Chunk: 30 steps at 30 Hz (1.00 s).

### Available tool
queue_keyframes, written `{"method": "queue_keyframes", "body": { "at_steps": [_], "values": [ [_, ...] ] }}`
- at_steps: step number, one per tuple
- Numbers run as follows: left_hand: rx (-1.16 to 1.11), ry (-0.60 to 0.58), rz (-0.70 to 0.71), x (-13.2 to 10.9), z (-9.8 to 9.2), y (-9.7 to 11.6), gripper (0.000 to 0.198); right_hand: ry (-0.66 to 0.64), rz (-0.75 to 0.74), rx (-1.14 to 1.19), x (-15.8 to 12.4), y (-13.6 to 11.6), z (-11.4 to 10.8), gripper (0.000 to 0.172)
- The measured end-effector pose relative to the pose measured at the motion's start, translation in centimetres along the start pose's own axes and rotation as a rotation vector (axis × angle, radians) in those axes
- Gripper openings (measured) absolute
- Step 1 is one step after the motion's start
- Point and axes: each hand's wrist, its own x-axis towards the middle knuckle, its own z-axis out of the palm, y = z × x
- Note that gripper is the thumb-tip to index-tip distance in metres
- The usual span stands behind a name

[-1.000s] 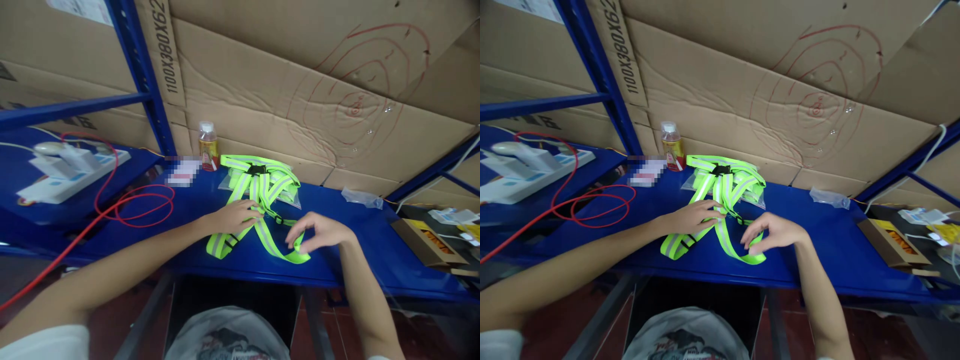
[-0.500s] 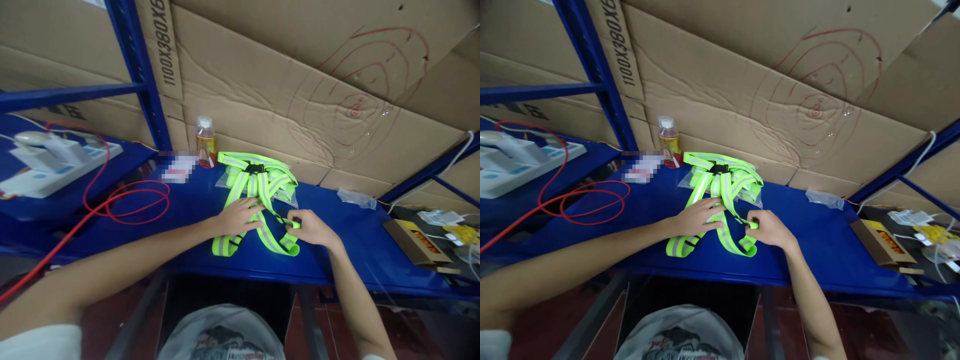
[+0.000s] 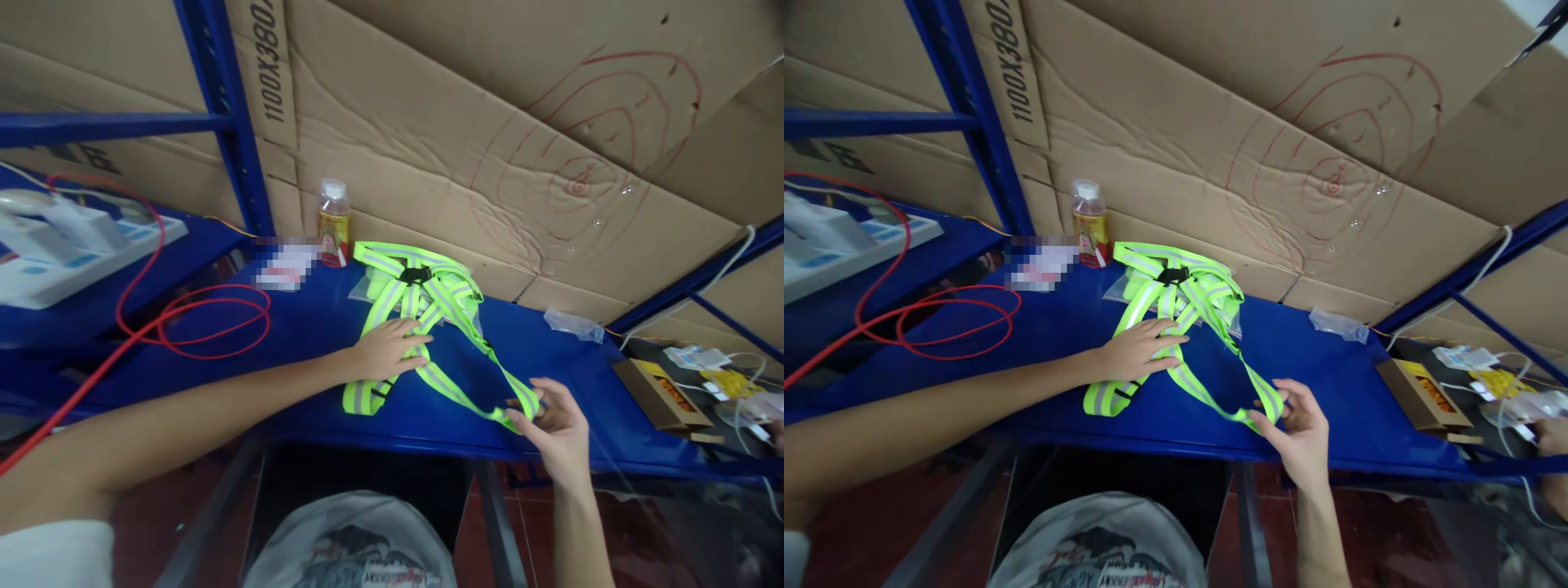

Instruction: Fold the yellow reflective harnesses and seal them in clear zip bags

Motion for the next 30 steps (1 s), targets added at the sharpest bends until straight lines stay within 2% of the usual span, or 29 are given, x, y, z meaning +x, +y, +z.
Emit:
{"method": "queue_keyframes", "body": {
  "at_steps": [2,4,7,12,16,19,23,27,29,30],
  "values": [
    [-0.011,-0.014,-0.009,0.0,-0.1,0.1,0.057,0.008,0.005,0.065,-0.7,0.3,-0.3,0.058],
    [-0.018,-0.019,-0.018,0.1,-0.2,0.2,0.057,-0.043,-0.010,0.164,-1.1,0.6,-0.6,0.060],
    [-0.020,-0.020,-0.026,0.1,-0.3,0.2,0.055,-0.051,-0.095,0.260,-1.6,0.9,-1.0,0.064],
    [0.006,-0.024,-0.013,0.1,-0.1,0.0,0.054,0.013,-0.197,0.165,-2.1,1.2,-1.3,0.075],
    [0.038,0.000,-0.001,0.1,0.1,-0.1,0.050,-0.059,-0.199,0.090,-2.6,1.3,-1.4,0.085],
    [0.043,0.012,0.000,0.1,0.2,0.0,0.049,-0.073,-0.228,0.026,-2.8,1.7,-1.0,0.085],
    [0.053,0.023,0.010,0.2,0.0,0.3,0.048,-0.012,-0.306,-0.159,-2.6,2.4,0.6,0.072],
    [0.021,0.028,0.003,0.3,-0.6,0.8,0.049,-0.198,-0.167,-0.262,-1.6,2.5,2.7,0.028],
    [0.014,0.061,0.023,0.2,-1.1,1.1,0.046,-0.282,-0.100,-0.339,-0.9,2.3,3.6,0.028],
    [0.017,0.077,0.053,0.2,-1.4,1.3,0.042,-0.307,-0.086,-0.393,-0.5,2.3,3.9,0.034]
  ]
}}
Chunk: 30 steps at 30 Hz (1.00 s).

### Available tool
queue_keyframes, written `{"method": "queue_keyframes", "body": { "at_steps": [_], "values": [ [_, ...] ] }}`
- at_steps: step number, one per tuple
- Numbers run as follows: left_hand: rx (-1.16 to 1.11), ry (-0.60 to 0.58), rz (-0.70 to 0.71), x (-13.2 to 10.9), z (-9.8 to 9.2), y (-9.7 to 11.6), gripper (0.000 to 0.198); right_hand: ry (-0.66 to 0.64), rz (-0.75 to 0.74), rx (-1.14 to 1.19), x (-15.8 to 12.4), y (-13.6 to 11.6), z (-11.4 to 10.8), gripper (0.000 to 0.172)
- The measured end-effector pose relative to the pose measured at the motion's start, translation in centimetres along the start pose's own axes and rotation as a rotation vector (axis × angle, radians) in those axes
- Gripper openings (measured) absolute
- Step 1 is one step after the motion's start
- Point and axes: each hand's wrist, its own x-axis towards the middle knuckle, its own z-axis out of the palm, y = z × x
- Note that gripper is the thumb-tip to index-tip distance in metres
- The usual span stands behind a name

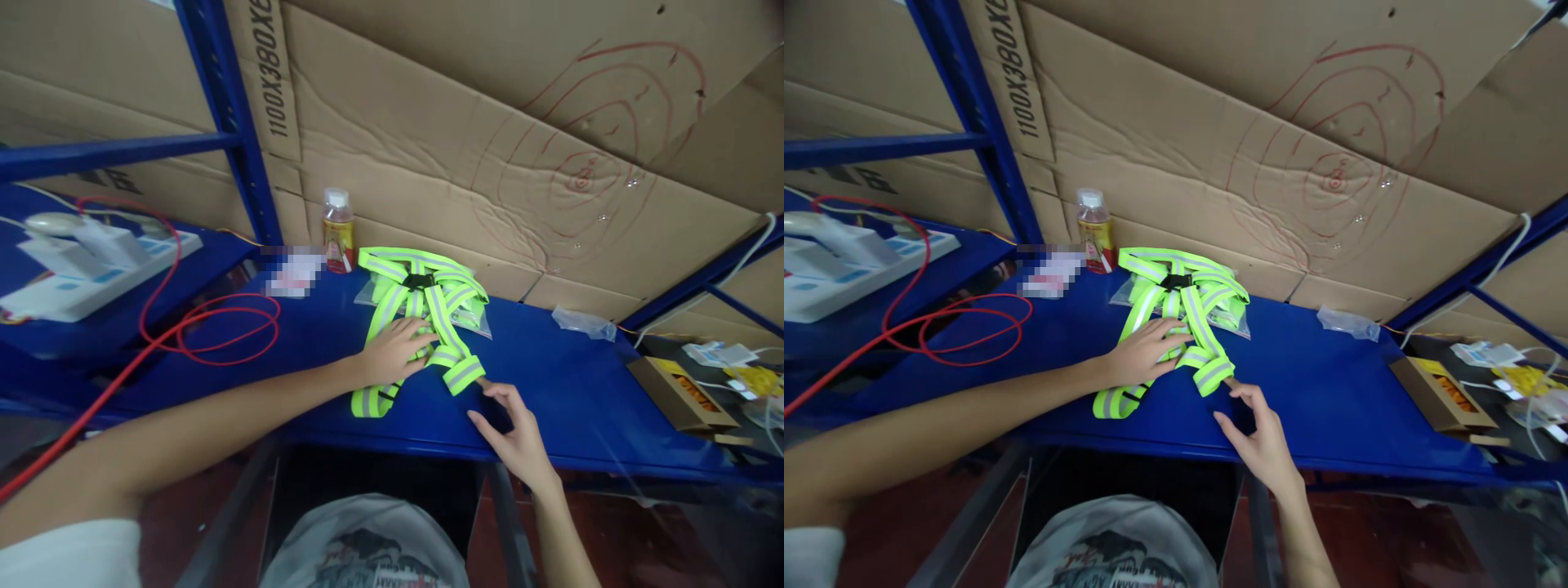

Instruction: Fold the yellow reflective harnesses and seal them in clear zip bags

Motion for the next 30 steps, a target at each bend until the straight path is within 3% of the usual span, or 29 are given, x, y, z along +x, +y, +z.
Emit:
{"method": "queue_keyframes", "body": {
  "at_steps": [2,4,8,9,12,16,19,22,25,30],
  "values": [
    [-0.017,0.004,0.096,-0.1,-0.6,0.6,0.039,-0.003,0.000,-0.111,0.7,-0.1,0.3,0.051],
    [-0.082,-0.014,0.160,-0.2,-1.1,1.2,0.044,0.082,-0.035,-0.183,1.2,0.0,0.6,0.051],
    [-0.153,-0.087,0.097,-0.2,-1.1,2.1,0.085,0.245,-0.148,-0.255,1.9,0.1,0.9,0.051],
    [-0.137,-0.107,0.092,-0.1,-1.0,2.1,0.080,0.235,-0.187,-0.314,2.2,0.0,0.9,0.054],
    [-0.078,-0.137,0.169,0.2,-0.4,1.7,0.040,0.167,-0.279,-0.550,3.0,-0.6,0.4,0.053],
    [-0.133,-0.067,0.184,0.1,-0.3,1.3,0.034,0.083,-0.394,-0.650,4.0,-1.4,-0.1,0.043],
    [-0.193,-0.056,0.105,0.1,-0.2,1.3,0.050,-0.008,-0.443,-0.585,4.2,-1.7,0.0,0.039],
    [-0.235,-0.081,0.020,0.2,0.0,1.2,0.041,0.044,-0.400,-0.391,3.7,-1.7,0.2,0.025],
    [-0.298,-0.096,0.023,0.5,0.1,0.8,0.033,0.237,-0.214,-0.058,2.9,-1.4,-0.1,0.012],
    [-0.403,-0.026,-0.016,0.5,-0.6,0.9,0.032,0.368,0.104,0.422,1.7,0.2,-1.8,0.022]
  ]
}}
